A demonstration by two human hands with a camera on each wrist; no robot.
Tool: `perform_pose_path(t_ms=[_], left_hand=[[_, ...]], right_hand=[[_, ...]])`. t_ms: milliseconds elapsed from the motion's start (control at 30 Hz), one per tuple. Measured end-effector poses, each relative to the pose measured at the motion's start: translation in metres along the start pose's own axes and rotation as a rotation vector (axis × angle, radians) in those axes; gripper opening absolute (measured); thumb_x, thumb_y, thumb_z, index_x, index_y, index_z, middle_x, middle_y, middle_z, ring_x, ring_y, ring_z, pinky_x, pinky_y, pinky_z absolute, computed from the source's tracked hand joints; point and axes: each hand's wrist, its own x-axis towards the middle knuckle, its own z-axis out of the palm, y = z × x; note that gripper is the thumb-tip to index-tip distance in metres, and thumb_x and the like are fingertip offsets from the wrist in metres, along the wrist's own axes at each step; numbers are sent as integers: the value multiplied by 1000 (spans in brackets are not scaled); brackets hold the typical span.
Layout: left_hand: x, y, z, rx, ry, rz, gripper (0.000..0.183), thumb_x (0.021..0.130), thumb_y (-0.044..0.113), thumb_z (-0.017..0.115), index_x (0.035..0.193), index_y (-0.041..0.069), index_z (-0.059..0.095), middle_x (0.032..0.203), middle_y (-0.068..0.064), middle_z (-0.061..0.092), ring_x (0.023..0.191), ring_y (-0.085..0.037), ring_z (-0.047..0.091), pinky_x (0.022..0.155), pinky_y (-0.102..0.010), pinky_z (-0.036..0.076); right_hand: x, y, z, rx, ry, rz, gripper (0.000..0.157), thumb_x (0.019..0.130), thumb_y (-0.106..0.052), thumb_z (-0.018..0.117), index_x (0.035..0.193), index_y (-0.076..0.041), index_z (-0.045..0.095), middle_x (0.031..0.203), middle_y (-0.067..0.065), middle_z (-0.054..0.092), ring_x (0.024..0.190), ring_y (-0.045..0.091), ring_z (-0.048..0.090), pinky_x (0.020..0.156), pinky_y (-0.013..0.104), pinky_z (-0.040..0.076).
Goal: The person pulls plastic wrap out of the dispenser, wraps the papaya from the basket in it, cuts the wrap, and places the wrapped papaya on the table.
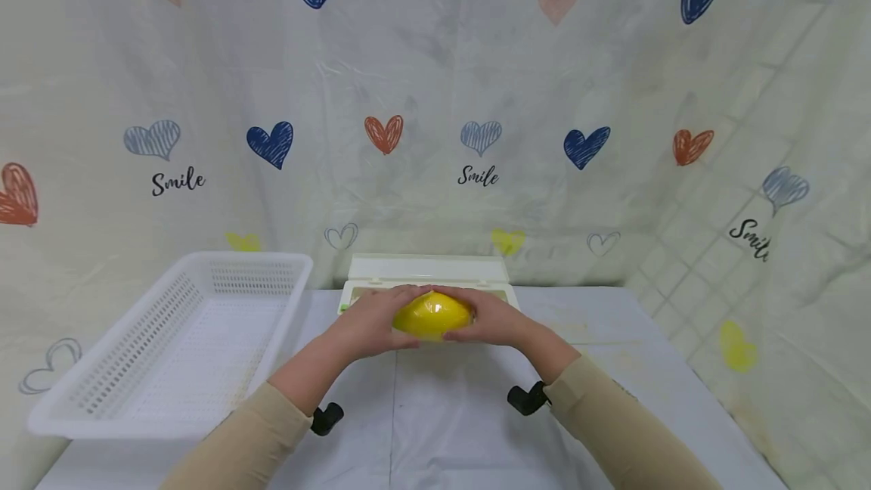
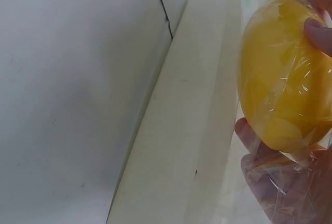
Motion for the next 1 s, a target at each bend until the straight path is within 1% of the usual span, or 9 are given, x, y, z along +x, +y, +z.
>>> perform_pose_path(t_ms=[67, 167, 300, 433, 500, 667, 767, 867, 1000], left_hand=[[1, -1, 1, 10, -10, 6, 84, 80, 45, 81, 152, 34, 38, 148, 8, 49, 128, -17, 51, 106, -49, 37], [4, -5, 3, 2, -11, 10, 80, 81, 41, 82, 150, 33, 41, 146, 8, 50, 127, -18, 52, 106, -47, 39], [8, -9, 4, -55, -9, 9, 76, 81, 37, 83, 147, 32, 46, 142, 9, 53, 121, -17, 54, 103, -42, 44], [11, -12, 5, -106, -35, 1, 75, 81, 36, 83, 146, 32, 47, 141, 10, 54, 119, -15, 55, 101, -40, 46], [12, -13, 5, -107, -54, -14, 75, 81, 38, 82, 147, 33, 46, 141, 10, 53, 119, -14, 54, 100, -38, 46], [12, -14, 4, -123, -82, -51, 77, 81, 40, 82, 147, 35, 44, 143, 9, 52, 120, -15, 53, 100, -41, 45], [12, -14, 4, -132, -86, -57, 77, 81, 40, 82, 148, 35, 44, 143, 10, 51, 121, -15, 53, 101, -42, 45], [13, -15, 5, -139, -81, -47, 77, 81, 40, 81, 148, 34, 43, 143, 9, 51, 121, -15, 53, 102, -40, 45], [15, -15, 6, -150, -73, -45, 77, 82, 39, 81, 149, 32, 43, 143, 8, 51, 121, -15, 52, 102, -40, 45]], right_hand=[[1, 1, 0, -11, -7, 18, 77, 83, -46, 78, 149, -46, 39, 144, -11, 51, 107, 13, 55, 91, 37, 48], [2, 0, -1, -24, -8, 29, 78, 83, -50, 76, 151, -41, 39, 145, -10, 50, 107, 14, 55, 91, 39, 48], [3, -1, -2, -66, -5, 32, 79, 83, -55, 74, 152, -38, 38, 146, -10, 50, 110, 14, 54, 94, 42, 46], [3, -2, -4, -117, -10, 45, 80, 82, -58, 73, 152, -39, 38, 146, -11, 49, 118, 16, 53, 100, 46, 44], [2, -2, -5, -155, -10, 58, 80, 81, -62, 71, 151, -42, 38, 148, -11, 46, 125, 19, 50, 103, 48, 42], [-2, 0, -7, -252, 27, 59, 85, 76, -72, 70, 150, -46, 37, 155, -5, 38, 134, 30, 44, 105, 57, 39], [-6, 1, -6, -268, 53, 16, 88, 74, -68, 73, 151, -42, 38, 156, -1, 36, 133, 35, 45, 104, 60, 39], [-9, 2, -4, -299, 62, -20, 89, 76, -63, 77, 152, -39, 37, 156, 0, 36, 129, 35, 49, 102, 57, 42], [-11, 3, 1, -361, 93, -43, 88, 80, -52, 79, 154, -35, 35, 151, 2, 42, 122, 32, 54, 100, 54, 44]])
